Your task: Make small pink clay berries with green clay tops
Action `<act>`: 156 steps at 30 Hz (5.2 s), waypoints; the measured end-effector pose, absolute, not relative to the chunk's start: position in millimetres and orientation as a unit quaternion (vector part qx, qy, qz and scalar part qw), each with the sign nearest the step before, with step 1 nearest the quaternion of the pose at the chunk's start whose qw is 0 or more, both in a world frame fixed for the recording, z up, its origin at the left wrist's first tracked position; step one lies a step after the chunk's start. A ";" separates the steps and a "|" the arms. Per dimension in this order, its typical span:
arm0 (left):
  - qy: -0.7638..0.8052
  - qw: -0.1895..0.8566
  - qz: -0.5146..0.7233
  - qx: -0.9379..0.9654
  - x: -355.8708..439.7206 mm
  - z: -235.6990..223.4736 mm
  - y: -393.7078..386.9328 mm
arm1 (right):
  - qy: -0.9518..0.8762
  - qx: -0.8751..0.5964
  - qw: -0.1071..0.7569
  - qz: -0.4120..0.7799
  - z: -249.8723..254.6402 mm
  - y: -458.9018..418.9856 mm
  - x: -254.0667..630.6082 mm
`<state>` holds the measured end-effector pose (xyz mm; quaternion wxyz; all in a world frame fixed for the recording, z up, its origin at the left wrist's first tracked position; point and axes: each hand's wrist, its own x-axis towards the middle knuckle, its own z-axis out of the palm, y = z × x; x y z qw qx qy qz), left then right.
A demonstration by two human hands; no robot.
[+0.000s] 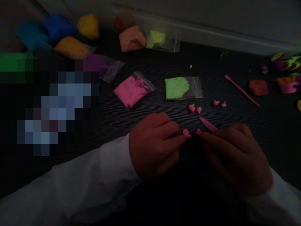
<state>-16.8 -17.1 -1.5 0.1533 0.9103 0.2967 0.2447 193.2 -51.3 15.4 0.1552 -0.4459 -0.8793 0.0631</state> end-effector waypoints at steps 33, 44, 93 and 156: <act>0.312 0.155 0.239 0.906 -19.4 3.0 -15.1 | -0.896 -0.434 0.094 0.016 10.2 -52.5 187.1; 0.314 0.144 0.250 0.905 -16.8 -2.2 -16.0 | -0.892 -0.441 0.095 0.012 9.1 -51.5 185.7; 0.330 0.181 0.282 0.883 -21.2 1.7 -8.9 | -0.875 -0.478 0.051 -0.062 13.0 -48.0 166.3; 0.265 0.884 0.302 0.238 -20.4 7.3 -0.4 | -0.719 -0.482 0.434 0.249 31.0 -34.4 130.0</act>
